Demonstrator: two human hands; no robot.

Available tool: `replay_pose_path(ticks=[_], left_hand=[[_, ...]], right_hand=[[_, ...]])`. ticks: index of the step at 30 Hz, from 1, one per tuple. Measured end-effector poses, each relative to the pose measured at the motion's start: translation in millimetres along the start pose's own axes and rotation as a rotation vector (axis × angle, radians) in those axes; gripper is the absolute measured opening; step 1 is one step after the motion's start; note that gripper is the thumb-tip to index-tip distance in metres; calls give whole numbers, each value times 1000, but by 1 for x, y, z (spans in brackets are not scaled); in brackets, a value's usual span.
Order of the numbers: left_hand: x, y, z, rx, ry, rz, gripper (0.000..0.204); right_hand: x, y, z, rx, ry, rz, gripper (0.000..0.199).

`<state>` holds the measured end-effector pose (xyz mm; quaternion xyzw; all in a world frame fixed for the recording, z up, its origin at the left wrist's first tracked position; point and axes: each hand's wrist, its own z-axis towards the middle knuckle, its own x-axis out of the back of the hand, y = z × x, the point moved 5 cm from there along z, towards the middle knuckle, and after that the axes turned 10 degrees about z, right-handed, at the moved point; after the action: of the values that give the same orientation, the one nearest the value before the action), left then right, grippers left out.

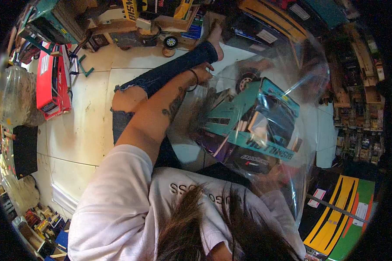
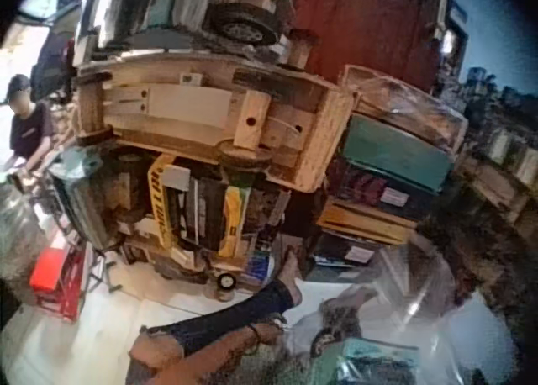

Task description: The person sits on the floor and wraps a wooden toy truck in clear plastic film, then seals it with tape. The person repeats the process with a second toy truck, wrapping and taping each one individually.

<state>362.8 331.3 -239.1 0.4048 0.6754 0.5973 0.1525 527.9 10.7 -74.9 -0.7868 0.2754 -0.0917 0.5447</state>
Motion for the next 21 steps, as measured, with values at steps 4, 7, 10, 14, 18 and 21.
replay_pose_path(ticks=[4,7,10,14,18,21], left_hand=[[-10,2,-16,18,374,331,44],[-4,35,-77,108,293,17,52],[11,88,-189,-5,611,-113,68],[-47,142,-299,-751,718,158,115],[-107,114,-274,-408,498,-11,126],[-93,95,-258,-164,245,-27,116]], right_hand=[[-3,1,-5,-5,3,2,32],[-3,3,-7,-4,1,14,33],[-3,6,-4,6,-4,29,34],[-31,12,15,13,-26,67,35],[-99,1,44,12,-90,100,37],[-143,-46,45,232,-90,-86,38]])
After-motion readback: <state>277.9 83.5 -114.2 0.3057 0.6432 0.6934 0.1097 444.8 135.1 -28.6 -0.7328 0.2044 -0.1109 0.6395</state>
